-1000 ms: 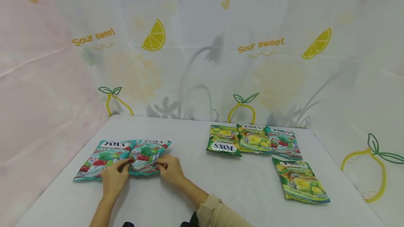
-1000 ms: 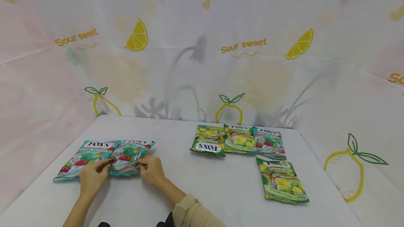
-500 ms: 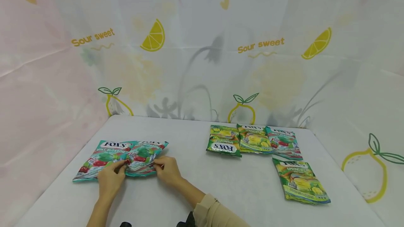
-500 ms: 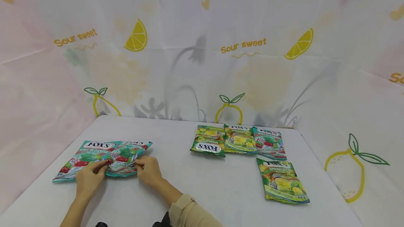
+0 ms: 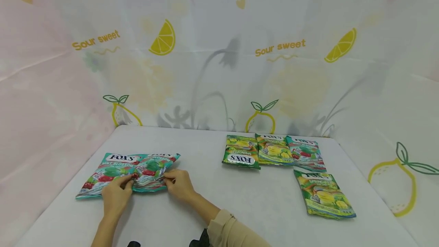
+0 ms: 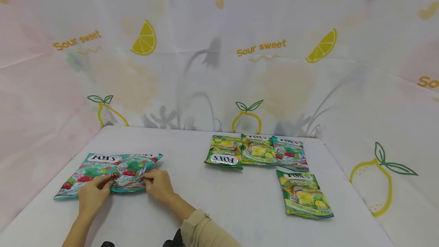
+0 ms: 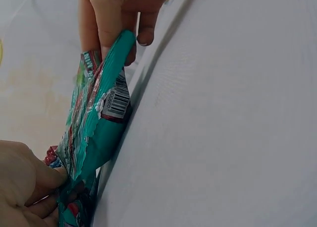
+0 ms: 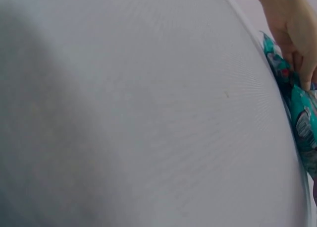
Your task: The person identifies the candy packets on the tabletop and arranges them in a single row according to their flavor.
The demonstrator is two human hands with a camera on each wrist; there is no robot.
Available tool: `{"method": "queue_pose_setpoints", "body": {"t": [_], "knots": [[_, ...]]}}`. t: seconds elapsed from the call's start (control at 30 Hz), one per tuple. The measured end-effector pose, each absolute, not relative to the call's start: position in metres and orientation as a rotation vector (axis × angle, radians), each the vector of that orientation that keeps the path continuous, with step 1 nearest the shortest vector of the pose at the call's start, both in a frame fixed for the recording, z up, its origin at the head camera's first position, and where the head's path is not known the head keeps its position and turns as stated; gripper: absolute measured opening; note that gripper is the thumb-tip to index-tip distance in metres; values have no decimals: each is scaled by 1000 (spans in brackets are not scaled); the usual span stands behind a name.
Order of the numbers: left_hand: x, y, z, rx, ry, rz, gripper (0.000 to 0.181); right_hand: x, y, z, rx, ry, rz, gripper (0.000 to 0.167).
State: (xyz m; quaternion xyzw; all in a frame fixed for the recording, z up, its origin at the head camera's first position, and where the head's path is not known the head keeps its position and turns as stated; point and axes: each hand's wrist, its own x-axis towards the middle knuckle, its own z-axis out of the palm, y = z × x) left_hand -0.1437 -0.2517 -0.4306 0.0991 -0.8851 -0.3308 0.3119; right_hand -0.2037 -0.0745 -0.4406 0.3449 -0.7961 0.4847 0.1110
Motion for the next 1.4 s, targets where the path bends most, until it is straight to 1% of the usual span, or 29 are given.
{"method": "queue_pose_setpoints", "body": {"t": [0.17,0.53,0.8,1.27,1.4], "knots": [[-144,-253,-430,257,-2320,-868,18,-205,-76,-439,1025,-2338,1368,18],[-145,-261,-430,332,-2368,-921,22,-206,-85,-439,1027,-2353,1351,18],[-148,-266,-430,316,-2331,-893,20,-206,-90,-439,1032,-2325,1286,17],[-144,-268,-430,304,-2346,-918,22,-200,-90,-438,973,-2490,1408,19],[-143,-268,-431,302,-2357,-928,23,-198,-89,-437,930,-2551,1462,17]]}}
